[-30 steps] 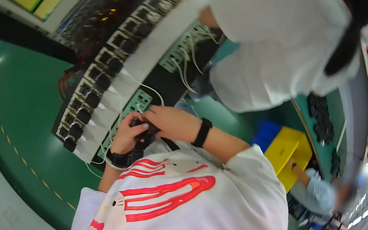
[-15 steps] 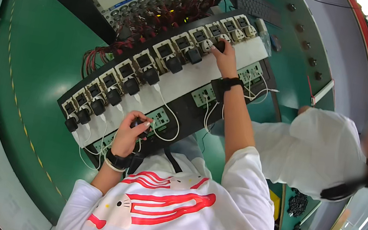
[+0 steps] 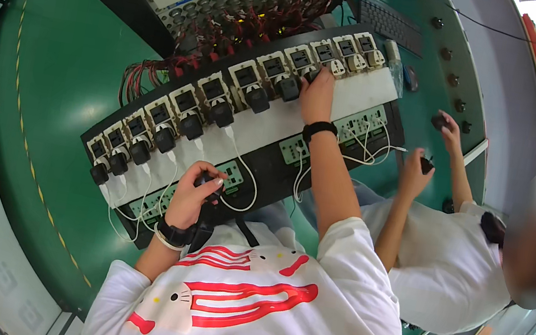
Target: Testing or assembling electronic components on a multi-port testing panel by plugging in wires and flipping switches.
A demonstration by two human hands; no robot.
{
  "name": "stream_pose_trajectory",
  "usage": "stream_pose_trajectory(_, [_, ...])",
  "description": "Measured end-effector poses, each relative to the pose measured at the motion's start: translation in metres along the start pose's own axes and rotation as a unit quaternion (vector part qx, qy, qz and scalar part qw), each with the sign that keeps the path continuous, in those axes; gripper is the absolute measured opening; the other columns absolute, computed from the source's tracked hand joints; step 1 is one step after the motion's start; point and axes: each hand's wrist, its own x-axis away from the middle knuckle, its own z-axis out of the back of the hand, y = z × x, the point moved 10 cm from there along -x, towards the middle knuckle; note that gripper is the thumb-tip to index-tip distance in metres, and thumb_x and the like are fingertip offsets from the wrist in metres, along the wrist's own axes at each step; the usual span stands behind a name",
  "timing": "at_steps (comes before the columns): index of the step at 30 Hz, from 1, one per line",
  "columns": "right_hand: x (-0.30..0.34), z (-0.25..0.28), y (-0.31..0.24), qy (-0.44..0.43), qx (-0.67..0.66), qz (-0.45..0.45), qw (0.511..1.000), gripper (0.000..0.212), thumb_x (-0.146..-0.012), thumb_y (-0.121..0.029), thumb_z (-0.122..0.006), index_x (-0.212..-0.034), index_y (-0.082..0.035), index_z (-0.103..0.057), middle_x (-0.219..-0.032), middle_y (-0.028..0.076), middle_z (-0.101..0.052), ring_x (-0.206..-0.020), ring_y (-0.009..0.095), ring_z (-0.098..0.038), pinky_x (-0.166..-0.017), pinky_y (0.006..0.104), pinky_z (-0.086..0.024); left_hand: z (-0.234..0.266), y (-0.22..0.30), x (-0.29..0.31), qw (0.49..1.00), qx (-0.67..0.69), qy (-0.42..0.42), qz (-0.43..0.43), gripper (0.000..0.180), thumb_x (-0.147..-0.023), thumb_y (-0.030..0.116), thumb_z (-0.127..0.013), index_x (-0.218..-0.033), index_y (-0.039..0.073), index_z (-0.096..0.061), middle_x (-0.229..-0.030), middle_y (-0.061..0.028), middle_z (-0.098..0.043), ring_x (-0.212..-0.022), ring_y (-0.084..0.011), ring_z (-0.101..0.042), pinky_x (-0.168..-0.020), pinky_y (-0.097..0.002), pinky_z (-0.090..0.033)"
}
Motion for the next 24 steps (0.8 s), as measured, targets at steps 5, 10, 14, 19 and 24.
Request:
stream_pose_trajectory(5, [0.001, 0.006, 0.002, -0.018, 0.159, 0.07, 0.985, 0.072, -0.084, -0.025, -0.064, -0.136, 0.01, -0.03, -0.123, 0.033, -0.046, -0.106, 0.049, -0.049, -0.092, 0.0486, -0.04, -0.011, -0.01, -0.009, 0.975, 0.209, -0.08, 0.016, 0.025, -0.096, 0.023, -0.046, -0.114, 0.006, -0.05, -0.109, -0.0145, -0.06, -0.097, -0.0251, -0.059, -0.077, -0.0351, -0.05])
stream_pose_trajectory(10, [0.127, 0.046, -0.14, -0.188, -0.194, 0.171, 0.948, 0.049, -0.076, -0.003, -0.061, -0.124, -0.003, -0.051, -0.12, 0.017, -0.055, -0.115, 0.036, -0.048, -0.1, 0.0423, -0.038, -0.01, -0.023, -0.015, 0.947, 0.293, -0.118, 0.064, 0.034, -0.098, 0.027, -0.041, -0.124, 0.005, -0.047, -0.118, -0.0151, -0.056, -0.107, -0.0269, -0.057, -0.087, -0.0407, -0.051])
stream_pose_trajectory(14, [0.213, 0.009, -0.172, -0.263, -0.168, 0.251, 0.916, 0.06, -0.075, -0.012, -0.069, -0.13, -0.004, -0.047, -0.125, 0.018, -0.05, -0.112, 0.034, -0.05, -0.095, 0.0398, -0.043, -0.01, -0.019, -0.02, 0.967, 0.23, -0.1, 0.04, 0.04, -0.101, 0.035, -0.036, -0.128, 0.006, -0.044, -0.126, -0.0118, -0.052, -0.11, -0.0224, -0.056, -0.089, -0.039, -0.049])
stream_pose_trajectory(19, [0.181, -0.004, -0.13, -0.332, -0.359, 0.048, 0.871, 0.06, -0.074, 0.004, -0.063, -0.132, -0.004, -0.046, -0.125, 0.015, -0.055, -0.114, 0.025, -0.054, -0.096, 0.0326, -0.043, -0.018, -0.013, -0.011, 0.976, 0.162, -0.135, 0.048, 0.048, -0.1, 0.04, -0.036, -0.136, 0.007, -0.038, -0.127, -0.0094, -0.05, -0.105, -0.021, -0.058, -0.089, -0.0362, -0.047])
stream_pose_trajectory(24, [0.187, 0.018, -0.158, -0.333, -0.227, 0.317, 0.858, 0.063, -0.076, 0.008, -0.06, -0.135, -0.006, -0.043, -0.126, 0.011, -0.054, -0.116, 0.02, -0.052, -0.096, 0.0305, -0.043, -0.031, 0.0, -0.015, 0.991, 0.056, -0.118, -0.001, 0.046, -0.098, 0.028, -0.049, -0.135, 0.004, -0.039, -0.121, -0.0101, -0.054, -0.106, -0.0219, -0.058, -0.088, -0.0344, -0.048])
